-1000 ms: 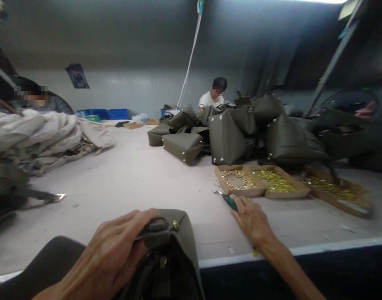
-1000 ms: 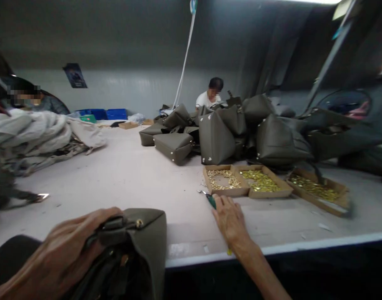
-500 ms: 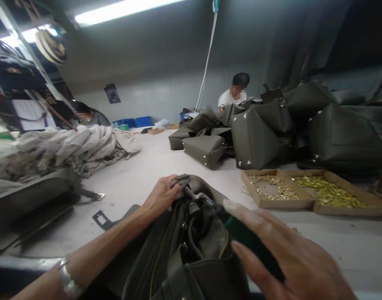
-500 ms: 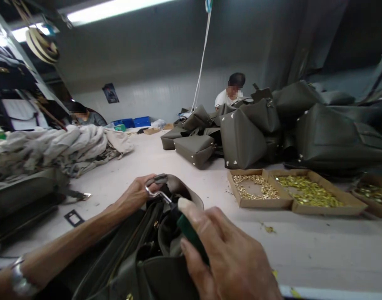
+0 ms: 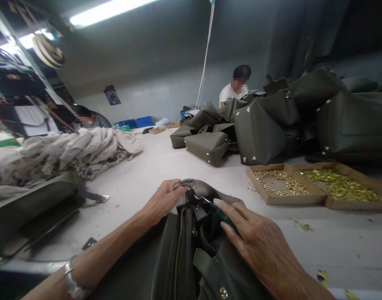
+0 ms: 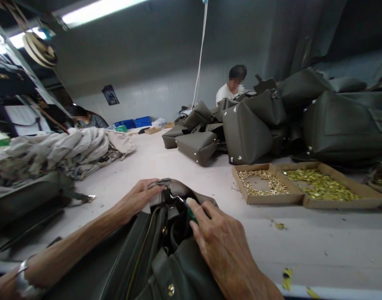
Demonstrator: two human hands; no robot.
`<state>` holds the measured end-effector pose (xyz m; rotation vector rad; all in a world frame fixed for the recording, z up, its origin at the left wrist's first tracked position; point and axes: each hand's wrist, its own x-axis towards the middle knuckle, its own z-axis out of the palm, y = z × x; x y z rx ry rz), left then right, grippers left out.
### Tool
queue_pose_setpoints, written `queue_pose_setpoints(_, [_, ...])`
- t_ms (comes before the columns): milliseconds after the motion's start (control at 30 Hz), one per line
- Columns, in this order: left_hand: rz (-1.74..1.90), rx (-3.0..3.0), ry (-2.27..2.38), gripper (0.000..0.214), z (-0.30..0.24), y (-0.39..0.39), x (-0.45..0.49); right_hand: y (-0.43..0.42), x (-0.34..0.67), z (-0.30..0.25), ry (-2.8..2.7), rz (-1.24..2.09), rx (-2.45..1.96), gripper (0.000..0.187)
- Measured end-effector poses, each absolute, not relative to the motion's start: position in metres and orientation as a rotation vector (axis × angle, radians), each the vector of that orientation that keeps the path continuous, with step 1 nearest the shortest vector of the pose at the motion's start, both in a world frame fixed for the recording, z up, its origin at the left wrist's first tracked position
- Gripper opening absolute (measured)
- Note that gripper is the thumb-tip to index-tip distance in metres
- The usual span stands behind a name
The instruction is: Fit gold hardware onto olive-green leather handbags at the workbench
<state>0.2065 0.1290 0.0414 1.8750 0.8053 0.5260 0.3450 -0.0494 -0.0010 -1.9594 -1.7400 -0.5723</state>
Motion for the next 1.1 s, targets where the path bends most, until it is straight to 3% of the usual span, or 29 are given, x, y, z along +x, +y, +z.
queue_pose_setpoints(400, [0.588, 1.839, 0.763, 0.033, 0.029, 0.130, 0.211, -0.045, 0.324, 0.013, -1.700, -0.860, -2.104, 0.051])
queue_pose_setpoints(533, [0.587, 1.829, 0.755, 0.036, 0.030, 0.128, 0.209, -0.040, 0.313, 0.022, -1.747, -0.936, -2.048, 0.046])
queue_pose_setpoints(767, [0.583, 1.813, 0.777, 0.034, 0.028, 0.129, 0.205, -0.033, 0.311, 0.016, -1.664, -0.818, -2.054, 0.043])
queue_pose_setpoints(1000, [0.625, 1.780, 0.744, 0.042, 0.022, 0.128, 0.209, -0.029, 0.315, 0.030, -1.579, -0.305, -2.349, 0.025])
queue_pose_setpoints(1100, [0.665, 1.830, 0.760, 0.040, 0.025, 0.125, 0.211, -0.026, 0.311, 0.039, -1.669, -0.348, -2.408, 0.030])
